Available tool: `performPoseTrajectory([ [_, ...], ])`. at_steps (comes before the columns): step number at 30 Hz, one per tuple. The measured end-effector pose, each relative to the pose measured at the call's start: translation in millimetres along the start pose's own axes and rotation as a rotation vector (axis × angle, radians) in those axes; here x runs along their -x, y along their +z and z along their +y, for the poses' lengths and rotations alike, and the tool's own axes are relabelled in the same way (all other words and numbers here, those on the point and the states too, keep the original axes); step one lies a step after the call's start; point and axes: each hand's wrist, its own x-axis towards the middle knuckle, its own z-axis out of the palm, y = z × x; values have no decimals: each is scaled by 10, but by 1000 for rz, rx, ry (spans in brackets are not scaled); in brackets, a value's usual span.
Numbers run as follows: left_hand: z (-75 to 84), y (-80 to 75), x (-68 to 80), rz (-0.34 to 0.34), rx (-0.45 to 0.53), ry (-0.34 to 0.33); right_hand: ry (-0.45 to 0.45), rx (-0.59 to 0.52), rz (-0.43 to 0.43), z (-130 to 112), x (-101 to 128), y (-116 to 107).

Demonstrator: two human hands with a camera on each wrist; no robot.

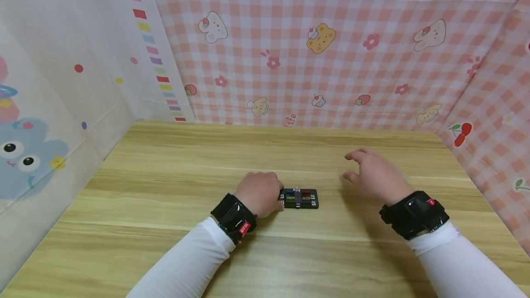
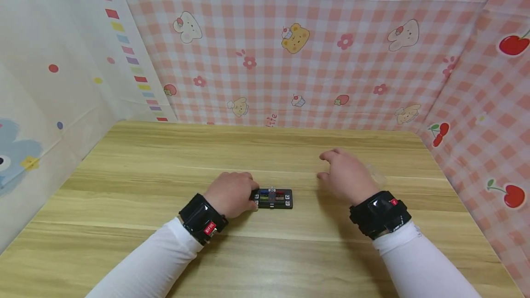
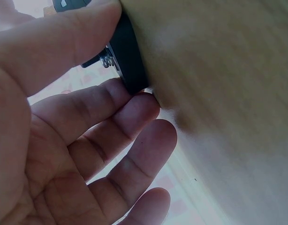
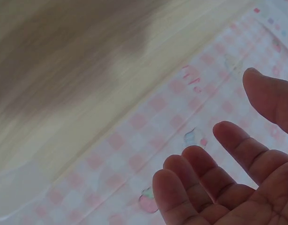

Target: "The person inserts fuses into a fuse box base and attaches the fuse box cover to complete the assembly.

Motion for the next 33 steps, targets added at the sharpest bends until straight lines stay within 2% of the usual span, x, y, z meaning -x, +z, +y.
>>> performPoseTrajectory([
  [7, -2, -3, -4, -1, 2, 1, 24, 41, -42, 304, -50, -111],
  [17, 2, -9, 6, -4, 2, 2, 108, 66, -95, 713, -82, -199],
  [26, 5, -9, -1, -20, -4, -4, 181, 23, -148, 917, -63, -221],
  [33, 3, -10, -4, -21, 2, -8, 185, 28, -156, 1028, -55, -195],
])
